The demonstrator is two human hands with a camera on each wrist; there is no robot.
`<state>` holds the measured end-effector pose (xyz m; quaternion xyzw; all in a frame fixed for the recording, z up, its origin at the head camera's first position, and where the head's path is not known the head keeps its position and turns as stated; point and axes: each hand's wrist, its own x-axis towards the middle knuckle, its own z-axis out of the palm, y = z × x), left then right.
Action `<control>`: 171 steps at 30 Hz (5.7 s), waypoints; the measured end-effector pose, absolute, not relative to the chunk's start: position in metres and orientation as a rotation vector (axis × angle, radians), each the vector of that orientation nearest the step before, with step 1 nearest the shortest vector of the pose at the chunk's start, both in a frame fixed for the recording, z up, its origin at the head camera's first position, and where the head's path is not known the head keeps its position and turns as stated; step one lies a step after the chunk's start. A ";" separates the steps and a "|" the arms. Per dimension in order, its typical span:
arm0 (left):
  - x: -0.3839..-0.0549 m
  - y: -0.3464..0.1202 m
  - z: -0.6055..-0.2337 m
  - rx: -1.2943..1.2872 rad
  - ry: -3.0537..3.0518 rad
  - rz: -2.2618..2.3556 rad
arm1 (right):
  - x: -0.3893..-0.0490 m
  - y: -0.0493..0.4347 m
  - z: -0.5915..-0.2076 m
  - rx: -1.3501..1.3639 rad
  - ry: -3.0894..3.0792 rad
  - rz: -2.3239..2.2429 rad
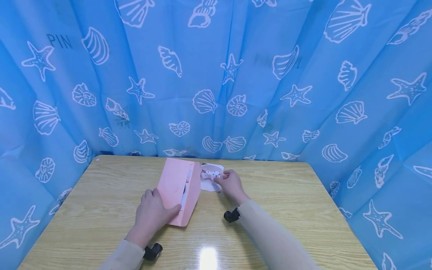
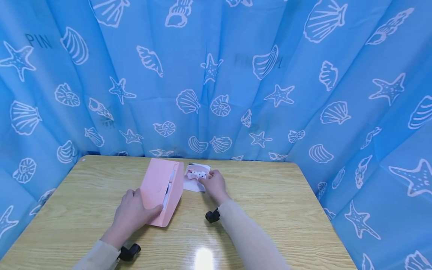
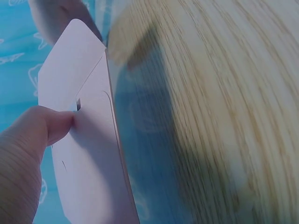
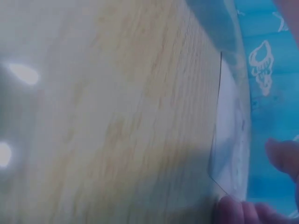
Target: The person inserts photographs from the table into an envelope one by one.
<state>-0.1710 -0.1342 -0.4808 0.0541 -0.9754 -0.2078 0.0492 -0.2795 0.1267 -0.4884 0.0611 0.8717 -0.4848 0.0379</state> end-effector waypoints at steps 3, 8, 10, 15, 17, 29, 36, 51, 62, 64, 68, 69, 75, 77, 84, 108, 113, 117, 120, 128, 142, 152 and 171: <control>-0.172 -0.135 -0.481 0.170 -2.983 -0.644 | -0.285 0.123 -0.491 0.245 2.678 -1.420; -0.174 -0.134 -0.483 0.180 -2.995 -0.645 | -0.288 0.120 -0.495 0.269 2.755 -1.259; -0.174 -0.134 -0.483 0.182 -2.996 -0.643 | -0.289 0.119 -0.495 0.259 2.782 -1.205; -0.173 -0.135 -0.484 0.179 -2.989 -0.649 | -0.288 0.116 -0.492 0.274 2.792 -1.131; -0.173 -0.135 -0.484 0.177 -2.985 -0.656 | -0.287 0.115 -0.491 0.279 2.786 -1.118; -0.170 -0.134 -0.480 0.181 -2.986 -0.651 | -0.276 0.120 -0.487 0.200 2.798 -1.093; -0.169 -0.134 -0.481 0.189 -2.999 -0.656 | -0.277 0.120 -0.490 0.229 2.755 -1.098; -0.170 -0.133 -0.482 0.168 -2.980 -0.666 | -0.269 0.147 -0.483 0.177 2.687 -1.256; -0.172 -0.133 -0.481 0.164 -2.978 -0.678 | -0.260 0.169 -0.475 0.205 2.615 -1.380; -0.172 -0.132 -0.481 0.169 -2.981 -0.682 | -0.259 0.171 -0.472 0.213 2.611 -1.416; -0.172 -0.132 -0.481 0.186 -3.006 -0.692 | -0.256 0.170 -0.466 0.222 2.604 -1.496; -0.172 -0.132 -0.482 0.190 -3.012 -0.695 | -0.256 0.170 -0.465 0.221 2.597 -1.530; -0.172 -0.131 -0.483 0.181 -3.009 -0.691 | -0.255 0.163 -0.453 0.215 2.571 -1.710; -0.173 -0.131 -0.483 0.175 -3.004 -0.684 | -0.255 0.162 -0.449 0.222 2.572 -1.734; -0.172 -0.130 -0.484 0.167 -3.000 -0.673 | -0.256 0.160 -0.446 0.240 2.597 -1.741; -0.173 -0.128 -0.485 0.174 -3.010 -0.661 | -0.249 0.144 -0.437 0.164 2.550 -1.874; -0.172 -0.127 -0.484 0.165 -3.008 -0.657 | -0.246 0.140 -0.439 0.087 2.509 -1.935; -0.171 -0.126 -0.483 0.162 -3.004 -0.649 | -0.245 0.137 -0.441 0.043 2.426 -2.014; -0.171 -0.126 -0.482 0.156 -3.001 -0.646 | -0.244 0.135 -0.442 0.031 2.386 -2.031; -0.170 -0.125 -0.482 0.147 -3.002 -0.642 | -0.238 0.129 -0.442 0.012 2.360 -2.000; -0.170 -0.123 -0.480 0.149 -2.996 -0.634 | -0.231 0.114 -0.451 -0.014 2.509 -1.839; -0.171 -0.122 -0.479 0.153 -2.990 -0.632 | -0.223 0.111 -0.456 -0.105 2.469 -1.734; -0.172 -0.122 -0.479 0.153 -2.971 -0.649 | -0.211 0.101 -0.456 -0.197 2.322 -1.680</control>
